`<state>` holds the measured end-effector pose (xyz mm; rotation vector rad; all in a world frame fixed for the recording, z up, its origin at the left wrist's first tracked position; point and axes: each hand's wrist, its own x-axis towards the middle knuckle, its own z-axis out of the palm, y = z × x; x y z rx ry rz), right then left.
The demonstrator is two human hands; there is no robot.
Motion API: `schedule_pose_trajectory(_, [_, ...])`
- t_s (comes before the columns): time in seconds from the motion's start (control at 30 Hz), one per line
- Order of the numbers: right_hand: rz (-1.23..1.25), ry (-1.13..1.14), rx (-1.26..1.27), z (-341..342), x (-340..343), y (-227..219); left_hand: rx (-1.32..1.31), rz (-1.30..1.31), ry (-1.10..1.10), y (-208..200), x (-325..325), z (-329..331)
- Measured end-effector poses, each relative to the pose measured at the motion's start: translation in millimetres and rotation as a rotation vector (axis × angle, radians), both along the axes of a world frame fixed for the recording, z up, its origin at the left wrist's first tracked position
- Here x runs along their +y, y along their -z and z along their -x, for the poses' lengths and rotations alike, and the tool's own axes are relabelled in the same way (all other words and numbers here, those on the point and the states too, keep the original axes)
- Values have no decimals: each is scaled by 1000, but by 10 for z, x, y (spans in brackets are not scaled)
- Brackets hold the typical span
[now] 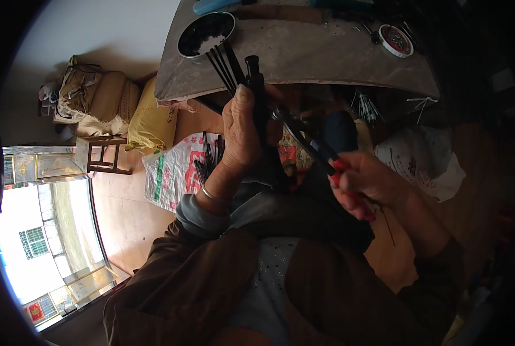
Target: Assembling umbrella ribs onto the central shaft using wire and pliers.
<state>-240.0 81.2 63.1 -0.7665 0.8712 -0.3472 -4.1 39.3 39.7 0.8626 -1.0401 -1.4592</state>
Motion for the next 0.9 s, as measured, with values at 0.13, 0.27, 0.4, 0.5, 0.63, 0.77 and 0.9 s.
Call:
schedule_pose_trajectory(0.13, [363, -308, 216, 47, -165, -44, -11, 18, -19, 67, -17, 3])
schedule_pose_trajectory(0.27, [701, -149, 328, 34, -239, -162, 36, -5, -57, 144, -31, -47])
schedule_pose_trajectory(0.4, [103, -113, 8, 16, -100, -73, 26, 43, -58, 96, -55, -19])
schedule_pose_trajectory(0.5, [-158, -141, -310, 105, -42, 183, 34, 49, 20, 83, -36, -8])
schedule_pose_trajectory(0.63, [369, -409, 224, 75, -280, -80, 4, 20, -64, 97, -24, -34])
schedule_pose_trajectory(0.77, [930, -231, 554, -70, -283, -234, 48, 0, -65, 124, -62, -95])
schedule_pose_trajectory(0.9, [637, -143, 411, -356, -41, 11, 80, -12, -151, 157, -123, -86])
